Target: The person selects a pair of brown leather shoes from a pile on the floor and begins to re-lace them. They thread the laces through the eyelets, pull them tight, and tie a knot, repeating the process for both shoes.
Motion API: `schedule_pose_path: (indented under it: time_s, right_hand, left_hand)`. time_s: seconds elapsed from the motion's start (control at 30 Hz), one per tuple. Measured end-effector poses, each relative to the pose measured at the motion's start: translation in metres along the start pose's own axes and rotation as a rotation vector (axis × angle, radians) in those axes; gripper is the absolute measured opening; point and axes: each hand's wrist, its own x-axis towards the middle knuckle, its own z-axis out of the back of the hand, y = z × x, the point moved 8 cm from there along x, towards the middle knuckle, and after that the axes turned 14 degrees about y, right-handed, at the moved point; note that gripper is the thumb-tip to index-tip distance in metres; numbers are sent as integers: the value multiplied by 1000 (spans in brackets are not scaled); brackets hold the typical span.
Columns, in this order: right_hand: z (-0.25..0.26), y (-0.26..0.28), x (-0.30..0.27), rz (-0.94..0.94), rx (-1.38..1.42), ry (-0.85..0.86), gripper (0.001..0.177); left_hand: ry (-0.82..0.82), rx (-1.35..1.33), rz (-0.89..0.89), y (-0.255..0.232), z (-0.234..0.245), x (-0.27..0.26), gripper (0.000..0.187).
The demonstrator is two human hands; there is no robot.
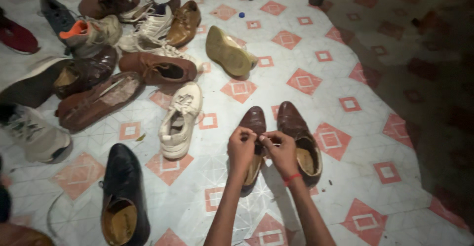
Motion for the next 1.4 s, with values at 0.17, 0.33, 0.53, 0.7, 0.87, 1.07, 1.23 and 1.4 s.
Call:
schedule_pose_path:
  time_s: [0.17,0.33,0.53,0.7,0.87,1.07,1.23,1.4]
  right_hand:
    - [4,-17,0,-56,486,-30,15]
    - [0,-23,-5,-175,824,45,11]
    - [-6,-1,-3,-90,946,204,11]
    - [5,23,-6,39,800,141,14]
    - [1,22,-10,92,931,83,20]
    - [8,14,-5,196,1027,24,17]
    - [18,15,2,257,1542,120,13]
    - [24,11,12,201,1488,111,18]
  left_hand:
    - [-134,220,24,-16,1,-11,11]
    - [-10,110,-24,-21,-3,-9,11]
    - [112,343,12,-35,-6,-11,18]
    - [70,202,52,-33,-7,-11,16]
    - [32,88,-32,-26,-3,-7,15]
    - [111,167,-30,-32,-5,-7,15]
    - [182,393,-80,-51,-8,-16,14]
    - [165,379,-68,-57,-4,-17,12]
